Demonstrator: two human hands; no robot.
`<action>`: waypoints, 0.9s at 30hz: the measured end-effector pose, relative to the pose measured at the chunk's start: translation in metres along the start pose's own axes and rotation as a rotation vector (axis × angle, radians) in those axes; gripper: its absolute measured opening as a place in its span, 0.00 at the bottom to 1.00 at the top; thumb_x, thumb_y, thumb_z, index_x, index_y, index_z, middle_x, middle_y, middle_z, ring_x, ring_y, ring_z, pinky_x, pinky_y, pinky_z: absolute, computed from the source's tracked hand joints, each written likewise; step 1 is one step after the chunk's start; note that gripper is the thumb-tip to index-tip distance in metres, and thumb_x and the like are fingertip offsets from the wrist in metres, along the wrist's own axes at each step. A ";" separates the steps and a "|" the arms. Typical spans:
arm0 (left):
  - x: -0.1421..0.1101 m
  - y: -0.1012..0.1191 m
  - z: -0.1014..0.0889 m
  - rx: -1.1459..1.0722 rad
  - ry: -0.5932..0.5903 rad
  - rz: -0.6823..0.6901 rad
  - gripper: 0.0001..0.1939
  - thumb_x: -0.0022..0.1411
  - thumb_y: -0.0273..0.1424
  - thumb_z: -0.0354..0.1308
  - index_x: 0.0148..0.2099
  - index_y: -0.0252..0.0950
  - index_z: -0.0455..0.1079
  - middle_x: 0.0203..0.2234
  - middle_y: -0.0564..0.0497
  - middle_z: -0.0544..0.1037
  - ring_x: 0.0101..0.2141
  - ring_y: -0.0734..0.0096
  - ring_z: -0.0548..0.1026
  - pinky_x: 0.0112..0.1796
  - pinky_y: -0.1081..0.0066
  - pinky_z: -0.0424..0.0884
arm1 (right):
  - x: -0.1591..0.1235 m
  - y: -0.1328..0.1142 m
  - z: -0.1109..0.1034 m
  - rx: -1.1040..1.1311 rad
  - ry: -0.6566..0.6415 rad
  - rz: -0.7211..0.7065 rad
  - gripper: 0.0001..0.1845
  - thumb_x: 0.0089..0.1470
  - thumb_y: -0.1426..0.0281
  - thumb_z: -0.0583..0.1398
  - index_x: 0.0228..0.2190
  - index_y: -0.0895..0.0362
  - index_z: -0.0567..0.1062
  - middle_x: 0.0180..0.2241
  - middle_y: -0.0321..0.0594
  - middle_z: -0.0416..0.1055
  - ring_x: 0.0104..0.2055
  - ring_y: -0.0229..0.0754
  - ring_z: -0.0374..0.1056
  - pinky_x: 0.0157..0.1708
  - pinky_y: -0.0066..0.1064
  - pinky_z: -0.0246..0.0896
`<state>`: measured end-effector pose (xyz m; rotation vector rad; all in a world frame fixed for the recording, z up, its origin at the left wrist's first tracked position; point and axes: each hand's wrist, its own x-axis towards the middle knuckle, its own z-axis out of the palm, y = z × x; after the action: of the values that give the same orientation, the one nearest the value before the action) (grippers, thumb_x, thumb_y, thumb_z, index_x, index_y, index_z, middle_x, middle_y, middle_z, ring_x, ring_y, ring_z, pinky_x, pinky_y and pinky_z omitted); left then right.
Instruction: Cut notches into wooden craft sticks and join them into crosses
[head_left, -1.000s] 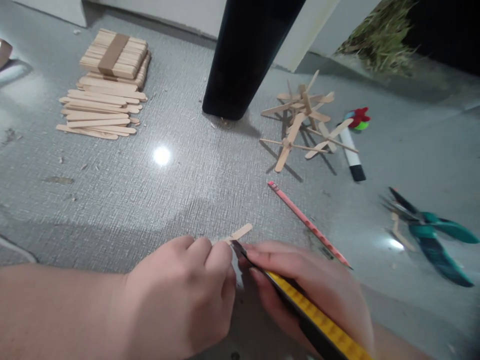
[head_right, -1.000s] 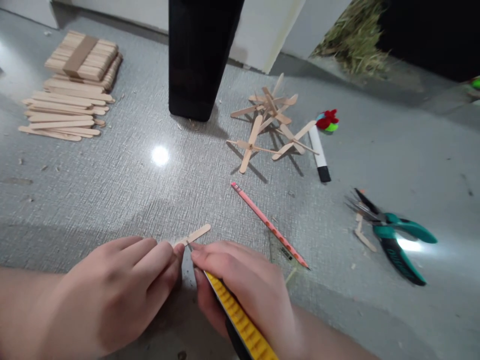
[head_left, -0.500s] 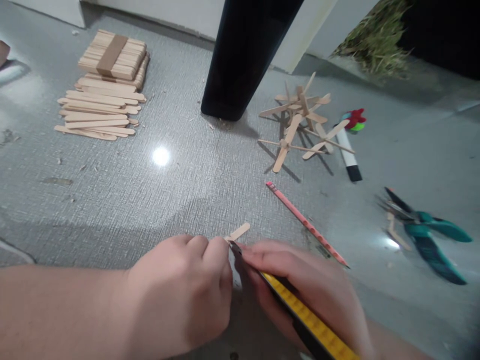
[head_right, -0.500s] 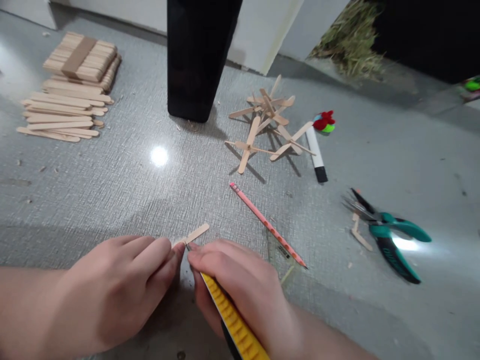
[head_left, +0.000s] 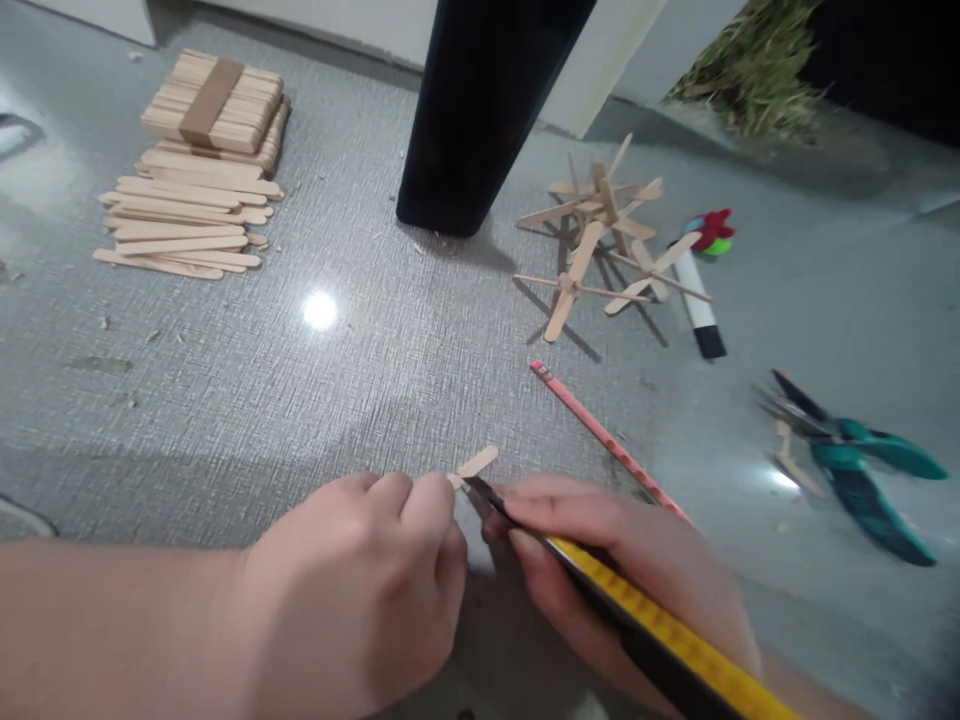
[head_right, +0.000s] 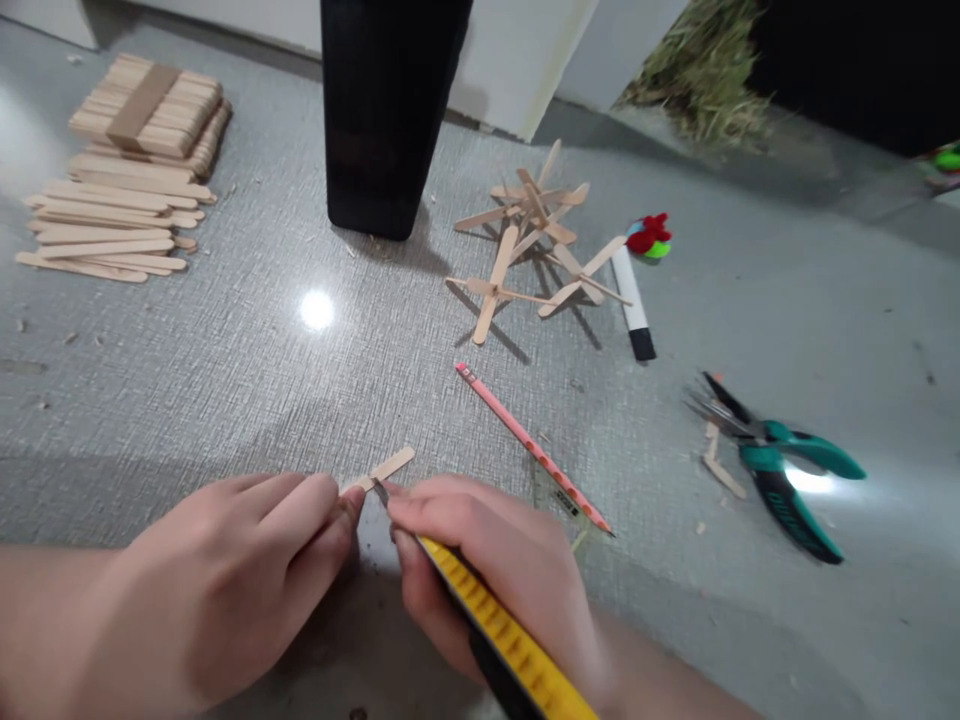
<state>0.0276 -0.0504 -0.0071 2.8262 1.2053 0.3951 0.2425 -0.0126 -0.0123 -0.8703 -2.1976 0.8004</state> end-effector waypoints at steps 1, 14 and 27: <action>-0.001 0.001 0.000 -0.007 0.007 -0.001 0.04 0.58 0.24 0.55 0.33 0.34 0.72 0.25 0.51 0.72 0.20 0.69 0.68 0.19 0.69 0.65 | 0.000 0.000 0.000 0.000 0.016 0.015 0.15 0.56 0.82 0.60 0.42 0.53 0.74 0.34 0.39 0.81 0.34 0.38 0.81 0.35 0.22 0.79; 0.004 0.002 -0.004 -0.034 -0.009 -0.005 0.06 0.52 0.23 0.57 0.33 0.35 0.74 0.25 0.52 0.74 0.21 0.69 0.68 0.19 0.69 0.64 | 0.004 -0.002 0.004 0.051 -0.059 -0.029 0.18 0.56 0.82 0.59 0.45 0.52 0.73 0.34 0.39 0.82 0.35 0.39 0.81 0.35 0.27 0.80; 0.005 0.003 -0.002 -0.055 -0.002 -0.037 0.05 0.54 0.23 0.58 0.31 0.37 0.72 0.25 0.53 0.73 0.22 0.69 0.68 0.19 0.68 0.63 | -0.005 -0.004 0.006 0.042 -0.063 0.003 0.15 0.58 0.80 0.59 0.44 0.52 0.73 0.34 0.38 0.80 0.35 0.38 0.79 0.36 0.26 0.78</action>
<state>0.0324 -0.0489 -0.0034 2.7532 1.2250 0.4167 0.2395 -0.0205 -0.0143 -0.8384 -2.2255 0.8835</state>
